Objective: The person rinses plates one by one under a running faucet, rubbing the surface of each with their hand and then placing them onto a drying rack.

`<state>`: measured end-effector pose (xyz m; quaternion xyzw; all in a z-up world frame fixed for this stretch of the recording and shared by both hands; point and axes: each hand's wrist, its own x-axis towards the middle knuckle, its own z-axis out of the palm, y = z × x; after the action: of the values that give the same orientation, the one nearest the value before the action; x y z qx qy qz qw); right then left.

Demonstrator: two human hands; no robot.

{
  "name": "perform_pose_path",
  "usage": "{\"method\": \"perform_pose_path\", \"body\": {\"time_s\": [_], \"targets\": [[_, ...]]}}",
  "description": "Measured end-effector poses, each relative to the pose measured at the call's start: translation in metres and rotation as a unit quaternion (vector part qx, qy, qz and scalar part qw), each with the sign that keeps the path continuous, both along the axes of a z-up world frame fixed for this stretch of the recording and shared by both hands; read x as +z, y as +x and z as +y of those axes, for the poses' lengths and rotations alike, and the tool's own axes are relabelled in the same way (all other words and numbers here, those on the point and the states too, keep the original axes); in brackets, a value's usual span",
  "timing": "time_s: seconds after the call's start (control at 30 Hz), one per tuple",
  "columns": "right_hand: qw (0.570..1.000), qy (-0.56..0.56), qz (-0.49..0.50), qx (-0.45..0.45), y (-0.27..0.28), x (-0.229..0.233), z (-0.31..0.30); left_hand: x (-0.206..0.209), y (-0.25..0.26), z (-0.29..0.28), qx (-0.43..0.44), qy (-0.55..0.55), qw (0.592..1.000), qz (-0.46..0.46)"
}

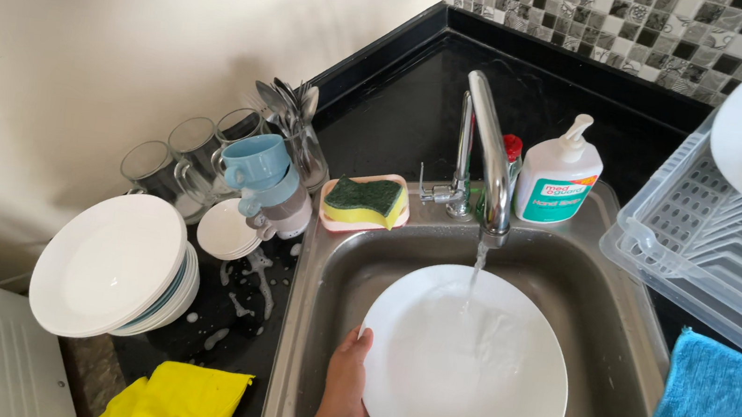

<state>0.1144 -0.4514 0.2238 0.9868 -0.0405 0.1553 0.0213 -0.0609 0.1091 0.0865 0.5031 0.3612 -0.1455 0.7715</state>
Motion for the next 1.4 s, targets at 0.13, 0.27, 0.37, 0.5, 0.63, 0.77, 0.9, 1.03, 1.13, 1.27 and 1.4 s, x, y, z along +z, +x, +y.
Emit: {"method": "perform_pose_path", "body": {"time_s": [0.13,0.27,0.37,0.5,0.63,0.77,0.9,1.03,1.13,1.27,1.4], "targets": [[1.000,0.013,-0.002,-0.004,-0.066,-0.029,0.160,-0.011,-0.005,-0.006,0.004,0.000,1.000,-0.007],[0.960,-0.161,0.093,0.212,-0.125,-0.160,0.274,-0.014,-0.008,-0.013,0.002,0.027,0.999,-0.024],[0.963,0.032,0.022,0.265,-0.153,-0.236,0.331,-0.013,-0.005,-0.014,0.010,0.030,0.999,-0.028],[0.864,0.166,0.236,0.413,-0.207,-0.172,0.393,-0.004,-0.006,-0.008,0.020,0.045,0.998,-0.041],[0.862,0.148,0.201,0.441,-0.163,-0.191,0.340,-0.007,-0.011,0.008,0.038,-0.003,0.997,-0.062],[0.950,0.033,0.216,0.224,-0.139,-0.222,0.323,0.016,-0.018,0.000,0.001,0.037,0.999,-0.009],[0.906,0.127,0.144,0.377,-0.186,-0.220,0.388,-0.034,-0.002,-0.007,-0.029,0.063,0.993,-0.095],[0.866,0.128,0.133,0.466,-0.186,-0.226,0.343,-0.027,0.011,0.012,-0.009,0.064,0.994,-0.088],[0.931,-0.042,-0.003,0.364,-0.160,-0.259,0.279,-0.015,0.012,0.028,-0.040,0.139,0.989,-0.044],[0.915,0.375,0.143,0.043,-0.156,-0.216,0.255,-0.029,0.025,0.028,-0.057,0.096,0.992,-0.054],[0.493,0.830,0.111,-0.235,-0.187,-0.140,0.287,-0.080,0.046,0.023,-0.118,0.138,0.972,-0.151]]}}
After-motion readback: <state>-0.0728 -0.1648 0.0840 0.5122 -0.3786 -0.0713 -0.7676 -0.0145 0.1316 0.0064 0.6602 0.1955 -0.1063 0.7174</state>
